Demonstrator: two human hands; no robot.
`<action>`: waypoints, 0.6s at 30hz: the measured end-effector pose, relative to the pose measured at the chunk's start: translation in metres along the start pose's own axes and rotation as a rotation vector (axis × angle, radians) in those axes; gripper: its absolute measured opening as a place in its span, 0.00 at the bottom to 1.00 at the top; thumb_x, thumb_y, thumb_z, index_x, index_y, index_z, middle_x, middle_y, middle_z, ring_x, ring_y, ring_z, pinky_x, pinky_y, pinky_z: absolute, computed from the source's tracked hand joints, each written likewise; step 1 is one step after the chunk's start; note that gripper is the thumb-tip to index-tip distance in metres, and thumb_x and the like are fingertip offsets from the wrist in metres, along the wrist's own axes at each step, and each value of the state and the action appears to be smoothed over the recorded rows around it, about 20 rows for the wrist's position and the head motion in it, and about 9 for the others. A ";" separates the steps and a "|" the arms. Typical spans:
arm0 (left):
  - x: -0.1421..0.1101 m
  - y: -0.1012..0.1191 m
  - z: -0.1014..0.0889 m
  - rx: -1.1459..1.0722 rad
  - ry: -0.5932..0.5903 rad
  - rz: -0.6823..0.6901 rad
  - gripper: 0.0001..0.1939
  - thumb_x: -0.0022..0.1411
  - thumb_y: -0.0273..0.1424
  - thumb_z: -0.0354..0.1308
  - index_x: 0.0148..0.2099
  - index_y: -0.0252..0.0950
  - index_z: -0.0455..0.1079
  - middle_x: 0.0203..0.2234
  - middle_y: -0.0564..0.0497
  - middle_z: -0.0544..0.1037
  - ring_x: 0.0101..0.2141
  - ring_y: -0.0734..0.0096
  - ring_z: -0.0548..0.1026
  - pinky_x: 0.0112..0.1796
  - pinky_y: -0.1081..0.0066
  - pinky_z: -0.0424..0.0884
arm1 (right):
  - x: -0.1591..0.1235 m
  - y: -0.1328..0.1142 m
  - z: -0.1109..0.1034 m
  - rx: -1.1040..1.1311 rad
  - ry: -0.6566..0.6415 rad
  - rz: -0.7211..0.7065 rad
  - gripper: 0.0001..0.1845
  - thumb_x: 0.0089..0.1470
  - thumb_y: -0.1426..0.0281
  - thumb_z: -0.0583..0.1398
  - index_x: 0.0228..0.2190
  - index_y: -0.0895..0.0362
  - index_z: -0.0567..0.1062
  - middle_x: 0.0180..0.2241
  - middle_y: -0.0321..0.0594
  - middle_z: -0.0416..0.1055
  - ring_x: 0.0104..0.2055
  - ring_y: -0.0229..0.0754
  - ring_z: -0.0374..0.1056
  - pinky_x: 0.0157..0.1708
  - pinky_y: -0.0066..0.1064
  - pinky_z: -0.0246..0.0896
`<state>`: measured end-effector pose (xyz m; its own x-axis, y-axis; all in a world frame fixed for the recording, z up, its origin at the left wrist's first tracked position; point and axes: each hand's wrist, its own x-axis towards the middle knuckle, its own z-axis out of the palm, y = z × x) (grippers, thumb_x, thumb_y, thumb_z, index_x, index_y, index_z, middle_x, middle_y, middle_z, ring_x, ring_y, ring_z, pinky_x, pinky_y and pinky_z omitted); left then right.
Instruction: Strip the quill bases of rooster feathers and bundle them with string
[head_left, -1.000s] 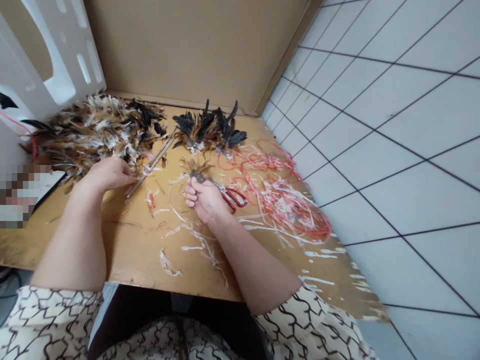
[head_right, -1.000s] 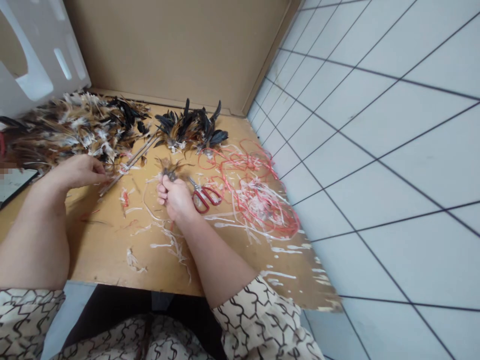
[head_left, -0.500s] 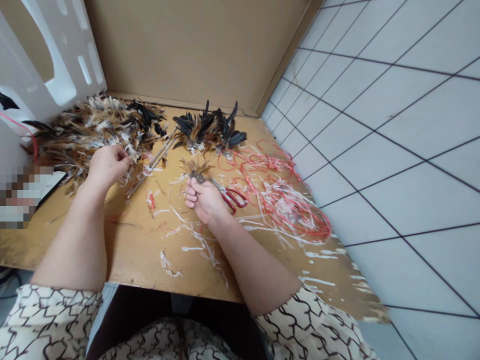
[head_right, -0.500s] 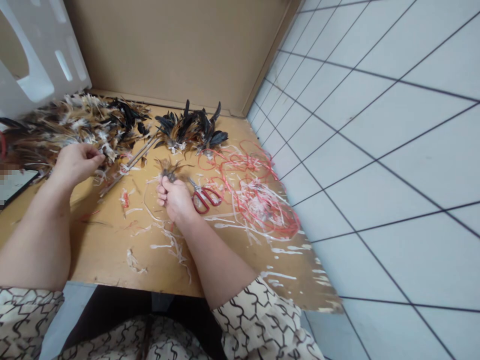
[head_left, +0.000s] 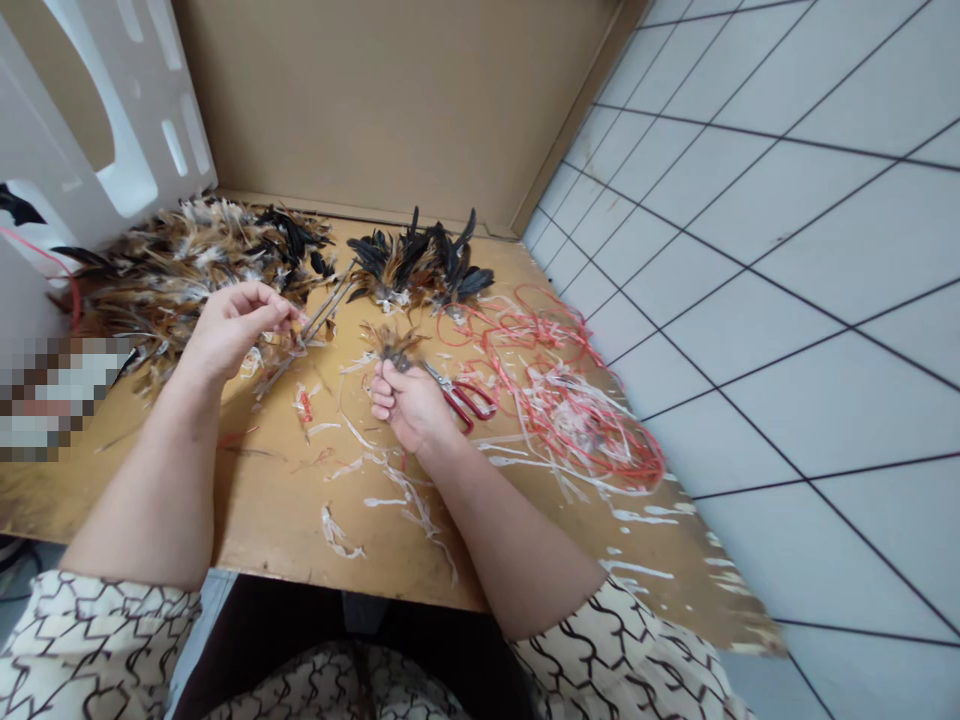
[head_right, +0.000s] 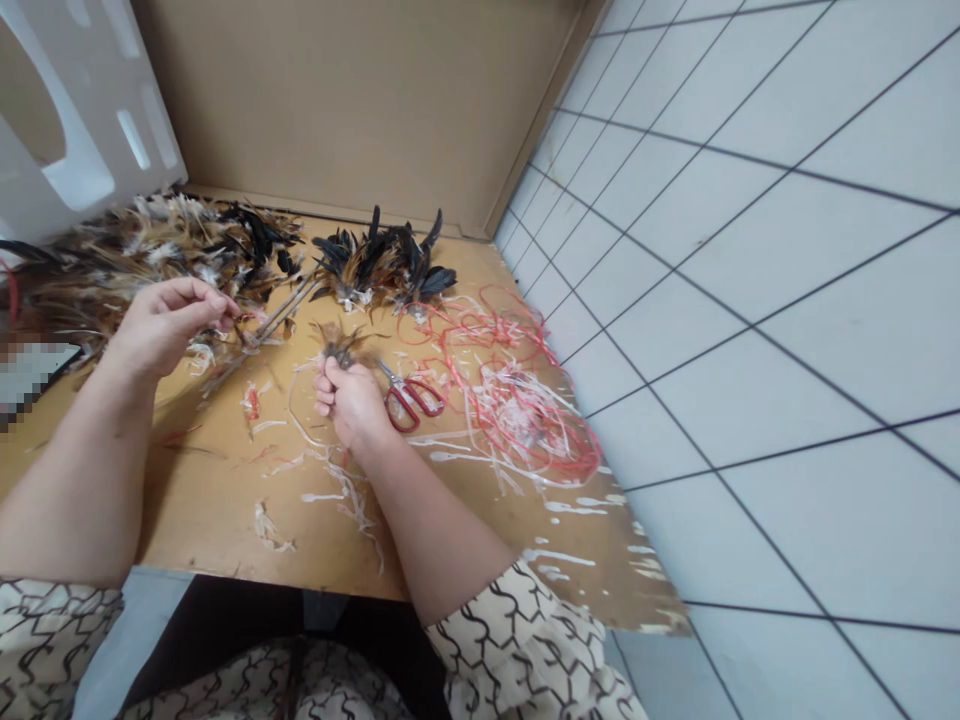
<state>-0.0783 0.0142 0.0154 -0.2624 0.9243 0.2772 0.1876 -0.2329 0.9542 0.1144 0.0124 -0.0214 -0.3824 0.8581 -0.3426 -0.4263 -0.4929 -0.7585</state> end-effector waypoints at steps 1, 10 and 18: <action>0.000 -0.001 0.000 0.030 -0.030 -0.008 0.03 0.43 0.29 0.58 0.22 0.36 0.66 0.20 0.50 0.74 0.21 0.75 0.69 0.26 0.70 0.67 | 0.000 0.000 0.000 -0.003 0.001 -0.002 0.09 0.54 0.72 0.55 0.22 0.58 0.63 0.13 0.26 0.51 0.14 0.27 0.44 0.15 0.19 0.39; 0.004 -0.027 -0.002 0.724 -0.151 0.055 0.09 0.45 0.29 0.55 0.31 0.37 0.74 0.27 0.49 0.78 0.27 0.67 0.73 0.31 0.70 0.67 | 0.000 0.000 0.000 -0.019 -0.019 -0.017 0.10 0.52 0.70 0.57 0.22 0.58 0.63 0.14 0.26 0.51 0.15 0.27 0.43 0.15 0.19 0.39; 0.004 -0.014 -0.010 1.187 -0.407 -0.012 0.14 0.50 0.40 0.51 0.29 0.38 0.74 0.26 0.48 0.79 0.27 0.65 0.73 0.27 0.72 0.62 | -0.001 0.002 0.000 -0.020 -0.015 -0.011 0.09 0.53 0.71 0.56 0.22 0.58 0.64 0.13 0.26 0.52 0.15 0.27 0.44 0.15 0.19 0.39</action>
<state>-0.0915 0.0184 0.0043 0.0012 0.9999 0.0124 0.9781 -0.0038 0.2083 0.1140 0.0107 -0.0225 -0.3903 0.8609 -0.3263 -0.4138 -0.4807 -0.7731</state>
